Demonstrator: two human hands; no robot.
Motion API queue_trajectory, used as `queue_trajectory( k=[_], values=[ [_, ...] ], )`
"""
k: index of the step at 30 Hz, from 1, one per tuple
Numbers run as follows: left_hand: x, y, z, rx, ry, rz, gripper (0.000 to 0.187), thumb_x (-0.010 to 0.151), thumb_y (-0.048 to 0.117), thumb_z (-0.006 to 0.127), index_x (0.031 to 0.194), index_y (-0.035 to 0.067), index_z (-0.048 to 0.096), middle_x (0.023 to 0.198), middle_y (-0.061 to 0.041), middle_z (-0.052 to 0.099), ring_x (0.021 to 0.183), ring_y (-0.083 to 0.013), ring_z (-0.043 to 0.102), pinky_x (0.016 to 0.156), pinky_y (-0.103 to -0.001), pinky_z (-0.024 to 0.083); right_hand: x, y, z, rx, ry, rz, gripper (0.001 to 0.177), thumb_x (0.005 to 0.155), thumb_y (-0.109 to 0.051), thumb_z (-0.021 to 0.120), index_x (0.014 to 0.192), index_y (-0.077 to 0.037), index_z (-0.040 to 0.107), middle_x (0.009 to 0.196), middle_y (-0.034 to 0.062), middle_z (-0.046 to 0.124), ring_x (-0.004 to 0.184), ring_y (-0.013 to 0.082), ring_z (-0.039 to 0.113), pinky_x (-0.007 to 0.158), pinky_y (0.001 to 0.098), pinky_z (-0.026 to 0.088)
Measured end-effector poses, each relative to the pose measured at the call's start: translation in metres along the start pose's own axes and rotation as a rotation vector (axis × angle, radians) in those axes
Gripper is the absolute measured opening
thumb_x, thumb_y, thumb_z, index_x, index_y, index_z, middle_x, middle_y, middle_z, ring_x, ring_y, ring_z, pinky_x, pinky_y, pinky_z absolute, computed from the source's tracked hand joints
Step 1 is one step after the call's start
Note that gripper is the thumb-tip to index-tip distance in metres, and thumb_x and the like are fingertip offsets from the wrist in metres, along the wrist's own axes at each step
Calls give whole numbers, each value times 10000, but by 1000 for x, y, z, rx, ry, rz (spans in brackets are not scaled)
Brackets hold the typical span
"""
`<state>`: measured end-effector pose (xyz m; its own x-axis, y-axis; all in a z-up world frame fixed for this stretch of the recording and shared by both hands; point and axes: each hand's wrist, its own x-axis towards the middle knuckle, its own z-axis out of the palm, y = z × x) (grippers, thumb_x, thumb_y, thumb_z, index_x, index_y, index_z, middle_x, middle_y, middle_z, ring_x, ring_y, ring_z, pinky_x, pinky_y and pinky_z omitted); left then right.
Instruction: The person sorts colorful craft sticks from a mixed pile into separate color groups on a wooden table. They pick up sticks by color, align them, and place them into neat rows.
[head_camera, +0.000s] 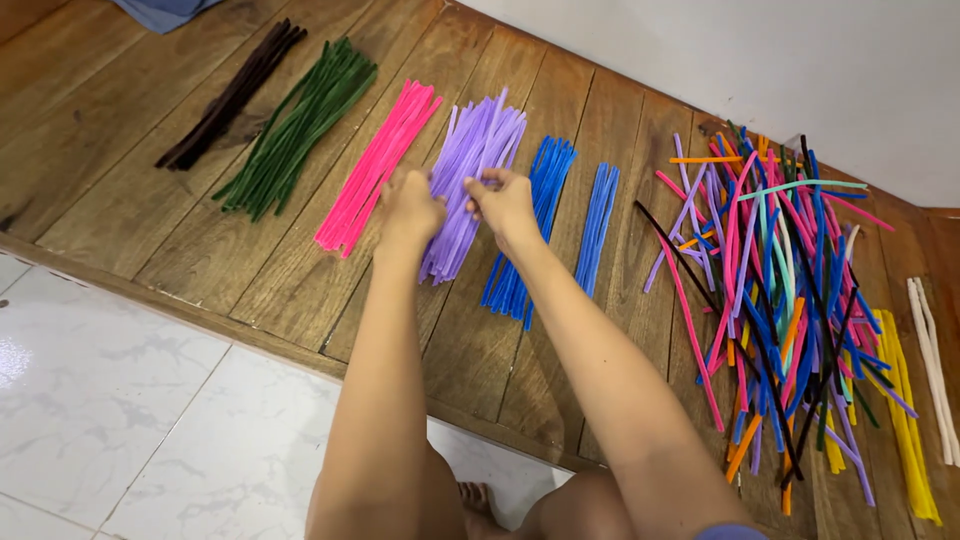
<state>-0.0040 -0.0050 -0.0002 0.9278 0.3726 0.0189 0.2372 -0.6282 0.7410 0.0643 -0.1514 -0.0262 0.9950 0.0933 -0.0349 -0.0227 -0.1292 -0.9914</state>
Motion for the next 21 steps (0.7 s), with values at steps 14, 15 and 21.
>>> queue_trajectory(
  k=[14, 15, 21],
  values=[
    [14, -27, 3, -42, 64, -69, 262, 882, 180, 762, 1085, 24, 705, 1099, -235, 718, 1056, -387, 687, 927, -476, 542, -1, 11, 18, -405, -80, -398, 404, 826, -152, 833, 1184, 5, 733, 837, 90, 760, 799, 187, 710, 764, 343, 583],
    [11, -23, -2, -42, 58, -81, 266, 883, 198, 769, 1073, 22, 708, 1082, -236, 719, 1043, -391, 686, 917, -480, 542, -3, 11, 19, -473, -69, -401, 364, 821, -176, 832, 1144, -30, 753, 895, 105, 724, 852, 216, 694, 810, 364, 568],
    [-9, 11, -31, -14, -131, -148, 300, 1011, 310, 670, 1097, 29, 733, 1242, -157, 672, 1171, -310, 637, 999, -467, 491, -13, 8, 22, -661, 35, -442, 144, 833, -186, 801, 957, -113, 814, 1130, 156, 612, 1119, 352, 582, 1006, 435, 483]
  ],
)
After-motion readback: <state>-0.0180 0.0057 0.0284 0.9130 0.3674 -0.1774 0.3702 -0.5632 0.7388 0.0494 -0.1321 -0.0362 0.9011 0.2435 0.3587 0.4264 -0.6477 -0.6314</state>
